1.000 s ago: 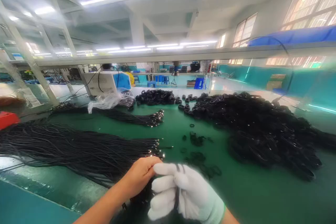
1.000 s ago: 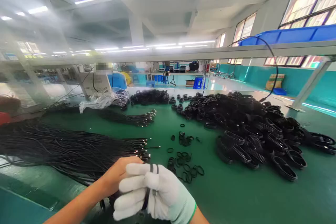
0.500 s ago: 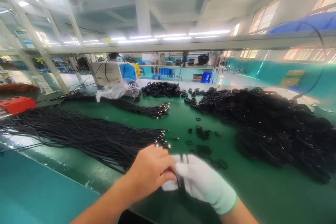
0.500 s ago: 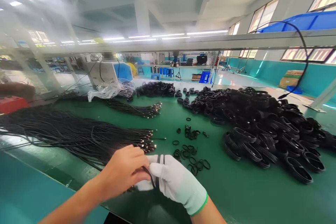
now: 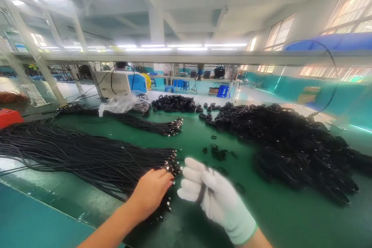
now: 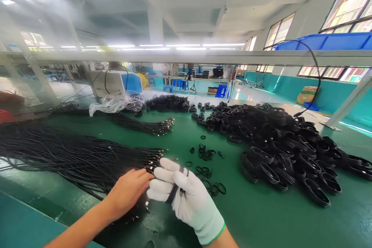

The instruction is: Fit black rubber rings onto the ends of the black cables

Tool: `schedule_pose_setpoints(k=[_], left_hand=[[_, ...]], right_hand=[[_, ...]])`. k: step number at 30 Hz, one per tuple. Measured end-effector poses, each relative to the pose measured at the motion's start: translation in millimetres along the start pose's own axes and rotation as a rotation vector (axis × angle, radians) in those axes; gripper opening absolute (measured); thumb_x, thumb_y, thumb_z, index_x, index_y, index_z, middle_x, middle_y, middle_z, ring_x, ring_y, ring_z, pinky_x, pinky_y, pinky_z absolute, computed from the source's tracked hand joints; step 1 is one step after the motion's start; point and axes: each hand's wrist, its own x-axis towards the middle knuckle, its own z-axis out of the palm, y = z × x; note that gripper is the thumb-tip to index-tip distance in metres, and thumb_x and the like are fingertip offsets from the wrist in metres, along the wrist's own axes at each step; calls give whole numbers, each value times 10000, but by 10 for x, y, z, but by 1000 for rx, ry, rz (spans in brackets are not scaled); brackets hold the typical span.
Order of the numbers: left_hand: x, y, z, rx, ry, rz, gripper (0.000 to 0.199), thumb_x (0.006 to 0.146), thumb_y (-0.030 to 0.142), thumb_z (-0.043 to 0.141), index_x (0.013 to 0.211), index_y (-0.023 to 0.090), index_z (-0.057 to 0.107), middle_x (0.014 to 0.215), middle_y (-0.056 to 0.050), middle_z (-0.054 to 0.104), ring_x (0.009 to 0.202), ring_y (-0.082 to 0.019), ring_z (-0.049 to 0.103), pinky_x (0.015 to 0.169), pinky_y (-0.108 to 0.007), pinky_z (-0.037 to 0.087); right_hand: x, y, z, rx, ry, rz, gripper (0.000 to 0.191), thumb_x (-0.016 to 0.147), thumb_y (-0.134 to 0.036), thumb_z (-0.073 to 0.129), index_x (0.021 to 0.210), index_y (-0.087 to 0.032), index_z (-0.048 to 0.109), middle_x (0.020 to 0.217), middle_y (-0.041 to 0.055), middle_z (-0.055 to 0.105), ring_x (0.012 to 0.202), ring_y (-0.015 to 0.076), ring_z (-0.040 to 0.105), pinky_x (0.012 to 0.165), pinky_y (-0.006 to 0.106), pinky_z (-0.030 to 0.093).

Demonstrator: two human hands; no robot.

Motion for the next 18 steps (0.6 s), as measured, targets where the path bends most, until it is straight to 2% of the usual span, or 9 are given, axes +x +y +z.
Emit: schedule_pose_setpoints(k=[3, 5, 7, 8, 10, 13, 15, 18], left_hand=[[-142, 279, 36, 62, 18, 74, 211, 865, 148, 398, 733, 185, 558, 730, -11, 600, 630, -164, 516, 609, -289, 325], [-176, 442, 24, 58, 68, 146, 193, 854, 135, 425, 708, 186, 541, 697, 0, 590, 593, -153, 497, 590, -289, 304], [-155, 506, -60, 52, 114, 184, 156, 844, 159, 487, 701, 188, 541, 686, 12, 591, 583, -143, 487, 582, -287, 289], [-132, 496, -134, 36, 119, 191, 127, 834, 194, 533, 709, 189, 551, 694, 18, 595, 593, -138, 490, 586, -283, 288], [-78, 419, -320, -46, 76, 181, 87, 795, 257, 620, 739, 200, 586, 721, 31, 610, 636, -128, 508, 608, -265, 304], [-16, 267, -548, -311, -57, 110, 54, 749, 258, 673, 764, 216, 644, 746, 49, 627, 686, -103, 538, 633, -212, 347], [7, 194, -569, -543, -156, 29, 56, 724, 235, 683, 763, 200, 666, 745, 44, 635, 692, -97, 558, 615, -179, 377], [30, 130, -420, -806, -228, -87, 91, 719, 229, 659, 773, 158, 679, 746, 16, 648, 706, -116, 577, 601, -172, 410]], right_hand=[[35, -48, -5, 16, 85, -28, 310, 737, -308, 702, 973, -158, 570, 733, -4, 468, 652, 120, 437, 687, 337, 394], [22, -6, -38, -66, 164, -3, 312, 743, -295, 700, 990, -150, 574, 799, 36, 549, 691, 141, 493, 721, 350, 402], [-19, 63, -84, -172, 231, 72, 366, 757, -272, 689, 1073, -136, 563, 912, 86, 599, 767, 166, 541, 758, 352, 405], [-46, 99, -104, -218, 225, 129, 383, 767, -259, 681, 1104, -126, 556, 940, 103, 608, 794, 175, 553, 763, 349, 407], [-96, 165, -123, -245, 122, 248, 369, 773, -242, 672, 1099, -107, 563, 906, 103, 615, 787, 175, 559, 749, 340, 416], [-137, 260, -94, -126, -77, 390, 390, 732, -276, 709, 1047, -87, 575, 857, 96, 597, 761, 177, 562, 751, 372, 431], [-139, 329, -56, -34, -134, 456, 439, 706, -319, 726, 1033, -72, 570, 831, 94, 579, 737, 178, 563, 752, 404, 438], [-122, 420, -16, 45, -133, 515, 419, 708, -335, 714, 995, -66, 571, 733, 46, 528, 640, 139, 522, 719, 405, 442]])
